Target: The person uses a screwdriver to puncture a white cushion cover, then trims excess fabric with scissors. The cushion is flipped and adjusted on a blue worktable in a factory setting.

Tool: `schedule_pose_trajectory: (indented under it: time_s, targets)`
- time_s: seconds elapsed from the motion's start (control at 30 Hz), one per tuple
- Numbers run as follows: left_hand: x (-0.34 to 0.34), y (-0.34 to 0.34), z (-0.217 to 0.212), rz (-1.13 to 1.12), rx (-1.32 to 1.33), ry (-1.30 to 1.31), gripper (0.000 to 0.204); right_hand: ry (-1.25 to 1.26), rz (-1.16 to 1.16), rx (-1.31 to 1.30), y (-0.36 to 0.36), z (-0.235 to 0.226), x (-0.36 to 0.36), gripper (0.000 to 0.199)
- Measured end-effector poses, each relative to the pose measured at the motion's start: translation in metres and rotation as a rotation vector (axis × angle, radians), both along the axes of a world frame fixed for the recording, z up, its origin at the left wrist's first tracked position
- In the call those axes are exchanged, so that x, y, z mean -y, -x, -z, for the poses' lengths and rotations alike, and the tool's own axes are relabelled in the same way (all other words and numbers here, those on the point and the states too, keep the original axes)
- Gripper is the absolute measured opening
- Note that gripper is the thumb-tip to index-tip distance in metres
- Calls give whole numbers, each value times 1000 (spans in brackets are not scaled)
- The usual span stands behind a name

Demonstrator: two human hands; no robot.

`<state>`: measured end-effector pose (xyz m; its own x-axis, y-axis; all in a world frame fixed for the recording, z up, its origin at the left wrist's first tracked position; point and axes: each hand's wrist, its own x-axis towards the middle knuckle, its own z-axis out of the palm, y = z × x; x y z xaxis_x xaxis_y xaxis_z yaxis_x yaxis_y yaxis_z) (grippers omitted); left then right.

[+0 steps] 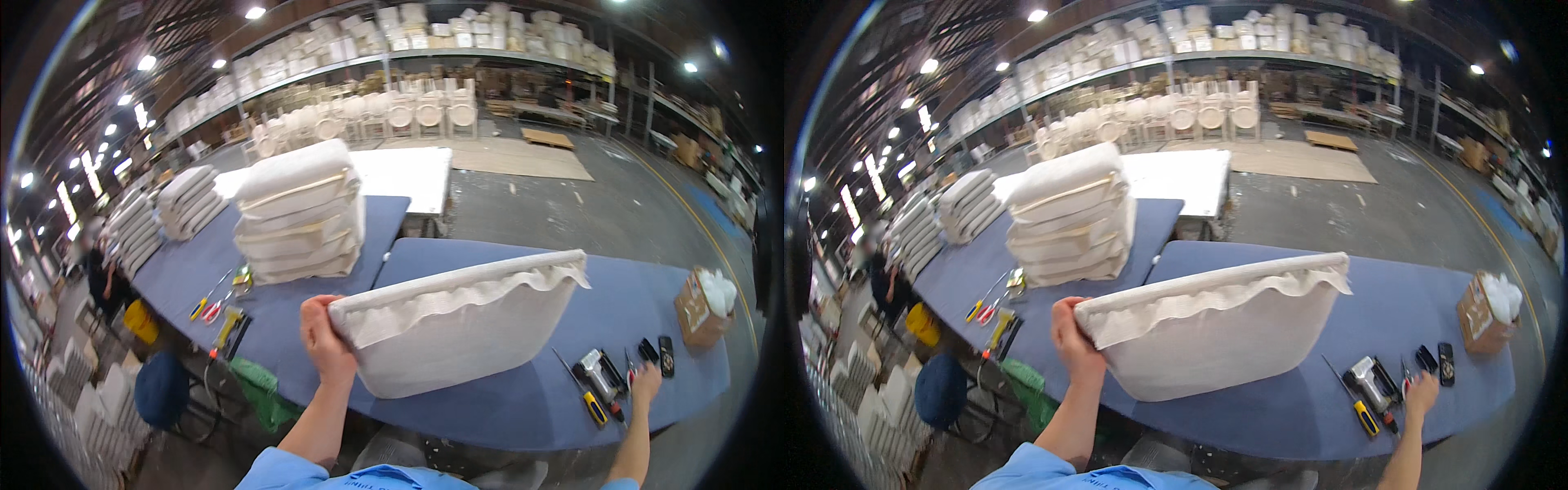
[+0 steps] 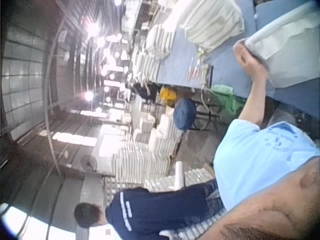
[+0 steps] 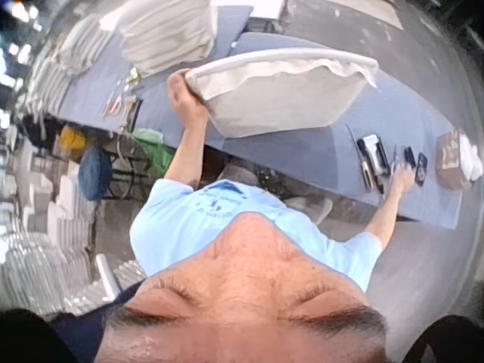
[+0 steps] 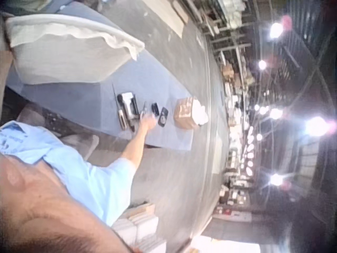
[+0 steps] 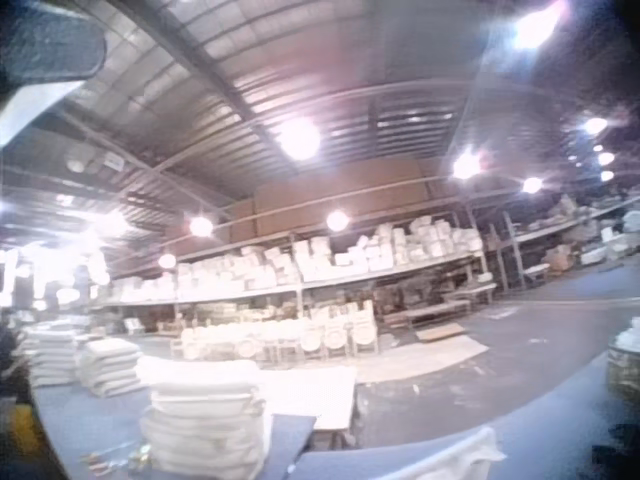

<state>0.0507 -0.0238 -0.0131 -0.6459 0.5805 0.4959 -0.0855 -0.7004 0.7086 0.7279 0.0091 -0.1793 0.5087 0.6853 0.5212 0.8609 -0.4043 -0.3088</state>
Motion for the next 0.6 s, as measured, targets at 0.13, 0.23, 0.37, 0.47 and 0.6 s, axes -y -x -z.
schedule_pose_trajectory:
  time_s: [0.13,0.23,0.37,0.47,0.6]
  targets:
    - [2,-2,0,-21,-217,60,44,-205,-293,-109,33,-25,-41,25]
    - [2,-11,-3,-51,-330,90,45,-226,-461,-566,91,-48,-68,35]
    - [6,-4,6,-111,-348,91,45,-277,-767,-1093,179,-96,-102,52]
    - [15,-5,15,-139,-344,54,45,-335,-744,-1343,237,-125,-117,63]
    - [12,-6,8,-235,-573,32,44,-500,-781,-1571,268,-132,-104,69]
